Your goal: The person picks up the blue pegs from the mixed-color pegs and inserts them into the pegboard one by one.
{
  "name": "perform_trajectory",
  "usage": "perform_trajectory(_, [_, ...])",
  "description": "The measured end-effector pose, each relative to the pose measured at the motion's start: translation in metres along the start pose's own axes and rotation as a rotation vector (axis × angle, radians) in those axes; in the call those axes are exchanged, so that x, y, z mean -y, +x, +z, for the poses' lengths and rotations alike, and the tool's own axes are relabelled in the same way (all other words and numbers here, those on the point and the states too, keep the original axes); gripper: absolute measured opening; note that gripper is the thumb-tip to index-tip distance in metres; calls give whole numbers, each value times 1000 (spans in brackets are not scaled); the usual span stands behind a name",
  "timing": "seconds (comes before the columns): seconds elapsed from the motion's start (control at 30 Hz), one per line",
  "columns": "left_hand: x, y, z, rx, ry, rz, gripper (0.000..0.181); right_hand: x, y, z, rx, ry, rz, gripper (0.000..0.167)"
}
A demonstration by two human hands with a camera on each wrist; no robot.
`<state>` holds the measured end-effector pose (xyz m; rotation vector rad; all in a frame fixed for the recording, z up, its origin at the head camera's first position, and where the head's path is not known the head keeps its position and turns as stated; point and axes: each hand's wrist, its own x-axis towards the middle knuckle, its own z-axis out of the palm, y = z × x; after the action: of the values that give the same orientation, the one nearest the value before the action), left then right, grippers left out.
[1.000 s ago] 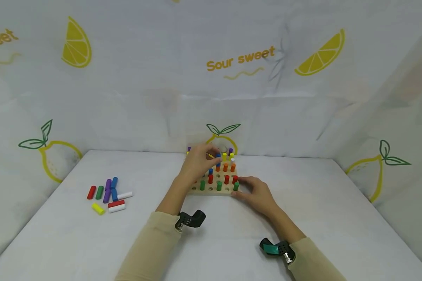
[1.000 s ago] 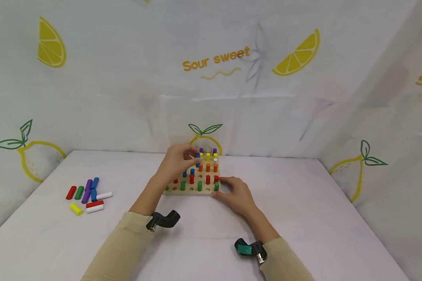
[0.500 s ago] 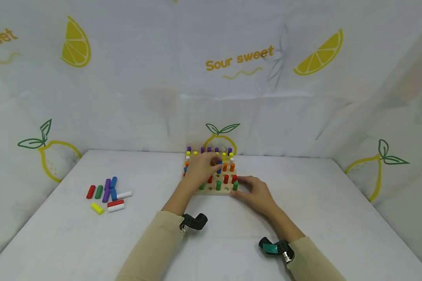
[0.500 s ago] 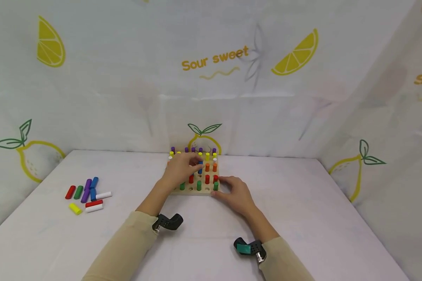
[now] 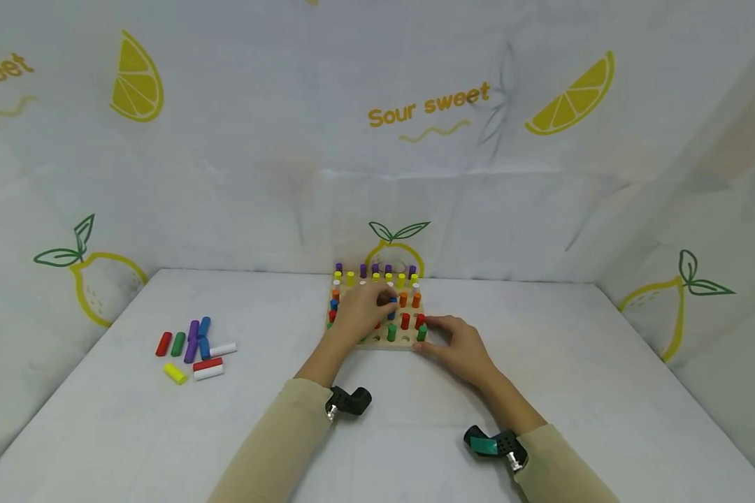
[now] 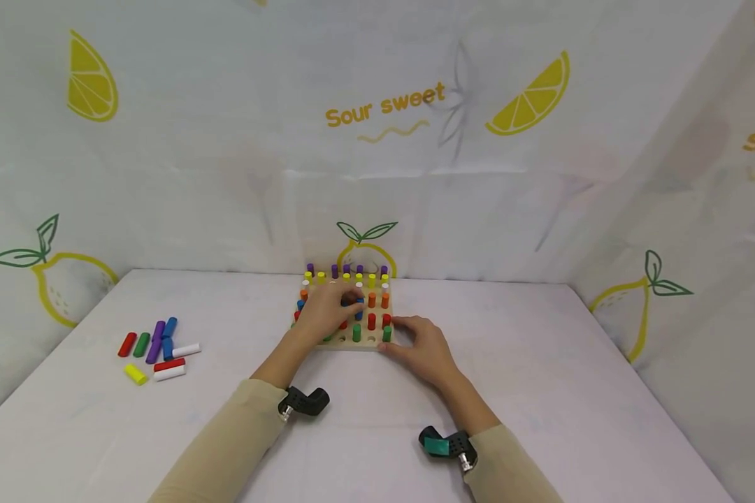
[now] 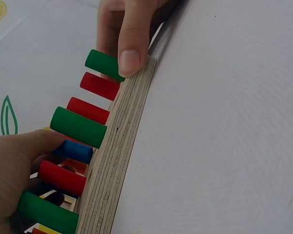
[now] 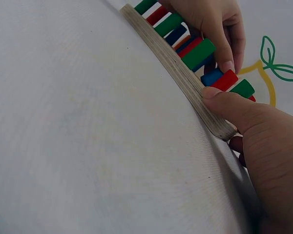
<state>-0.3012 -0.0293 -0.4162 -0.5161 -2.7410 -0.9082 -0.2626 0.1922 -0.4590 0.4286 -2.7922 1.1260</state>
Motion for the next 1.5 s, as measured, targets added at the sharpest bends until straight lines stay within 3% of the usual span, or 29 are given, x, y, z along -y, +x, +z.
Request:
perform_trajectory(0.37, [4,2,2,4,-56,-35,20,0,0,1,-2,-5,7,62])
perform_trajectory(1.0, [2,2,2,-25,-56,-54,19,0,1,0,-1,-2,-8,62])
perform_trajectory(1.33, [5,3,-3,56,-109,-46,24,0,1,-1,8,-6,-1,63])
perform_trajectory(1.5, [4,2,-1,25,-94,-45,22,0,1,-1,8,-3,-5,62])
